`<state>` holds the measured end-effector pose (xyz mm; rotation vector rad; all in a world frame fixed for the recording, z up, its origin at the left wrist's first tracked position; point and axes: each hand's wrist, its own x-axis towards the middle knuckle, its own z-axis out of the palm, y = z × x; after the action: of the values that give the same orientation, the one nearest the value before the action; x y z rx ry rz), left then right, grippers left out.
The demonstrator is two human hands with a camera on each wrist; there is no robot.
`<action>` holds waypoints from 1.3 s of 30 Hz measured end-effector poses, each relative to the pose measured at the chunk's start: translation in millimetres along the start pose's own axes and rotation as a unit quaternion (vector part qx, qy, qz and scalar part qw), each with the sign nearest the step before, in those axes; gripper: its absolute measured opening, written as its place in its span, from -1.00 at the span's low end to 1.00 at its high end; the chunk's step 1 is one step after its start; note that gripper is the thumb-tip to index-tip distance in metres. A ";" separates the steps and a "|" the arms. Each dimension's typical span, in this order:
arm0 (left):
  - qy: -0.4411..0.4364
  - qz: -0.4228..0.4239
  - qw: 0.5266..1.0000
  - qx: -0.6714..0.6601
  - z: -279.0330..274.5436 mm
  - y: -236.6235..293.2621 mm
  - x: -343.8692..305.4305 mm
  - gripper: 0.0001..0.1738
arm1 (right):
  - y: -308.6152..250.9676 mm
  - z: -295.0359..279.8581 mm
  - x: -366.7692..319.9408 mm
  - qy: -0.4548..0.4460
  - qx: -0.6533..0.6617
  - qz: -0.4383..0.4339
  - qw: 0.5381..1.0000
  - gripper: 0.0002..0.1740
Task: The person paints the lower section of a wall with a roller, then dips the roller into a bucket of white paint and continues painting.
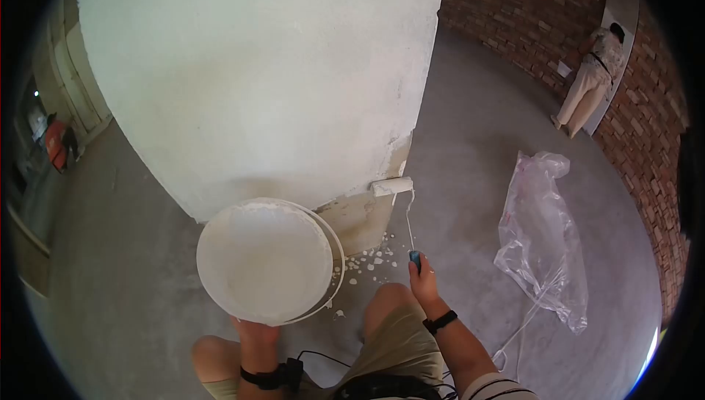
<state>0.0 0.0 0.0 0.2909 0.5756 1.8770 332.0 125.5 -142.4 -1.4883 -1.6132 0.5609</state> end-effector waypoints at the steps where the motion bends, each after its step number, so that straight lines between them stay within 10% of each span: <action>1: -0.004 0.000 1.000 0.002 -0.7 -0.7 -0.5 -0.32 | 0.0 -1.1 2.4 0.005 -0.010 -0.018 1.000 -0.55; 9: 0.011 -0.010 1.000 -0.022 3.5 -0.9 3.6 -0.32 | -25.2 -13.7 24.6 -0.020 0.029 0.025 0.999 -0.61; 12: 0.021 -0.007 1.000 0.007 1.1 -2.6 1.3 -0.31 | -47.1 -24.9 41.5 0.055 0.017 -0.089 0.994 -0.63; 20: 0.013 0.005 1.000 0.012 5.6 -4.4 -0.6 -0.28 | -111.6 -61.1 80.3 0.010 0.064 0.033 0.997 -0.64; 23: 0.001 0.000 1.000 0.012 14.4 -2.8 -3.8 -0.28 | -89.7 -44.8 71.6 0.071 -0.004 -0.087 0.994 -0.63; 39: 0.032 0.024 0.999 -0.010 3.7 0.0 -4.6 -0.30 | 3.9 -12.8 -11.3 -0.043 -0.098 -0.003 0.994 -0.62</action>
<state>3.4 -3.4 3.5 0.2346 0.5967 1.9429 344.0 112.7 -141.7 -1.6204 -1.7814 0.4800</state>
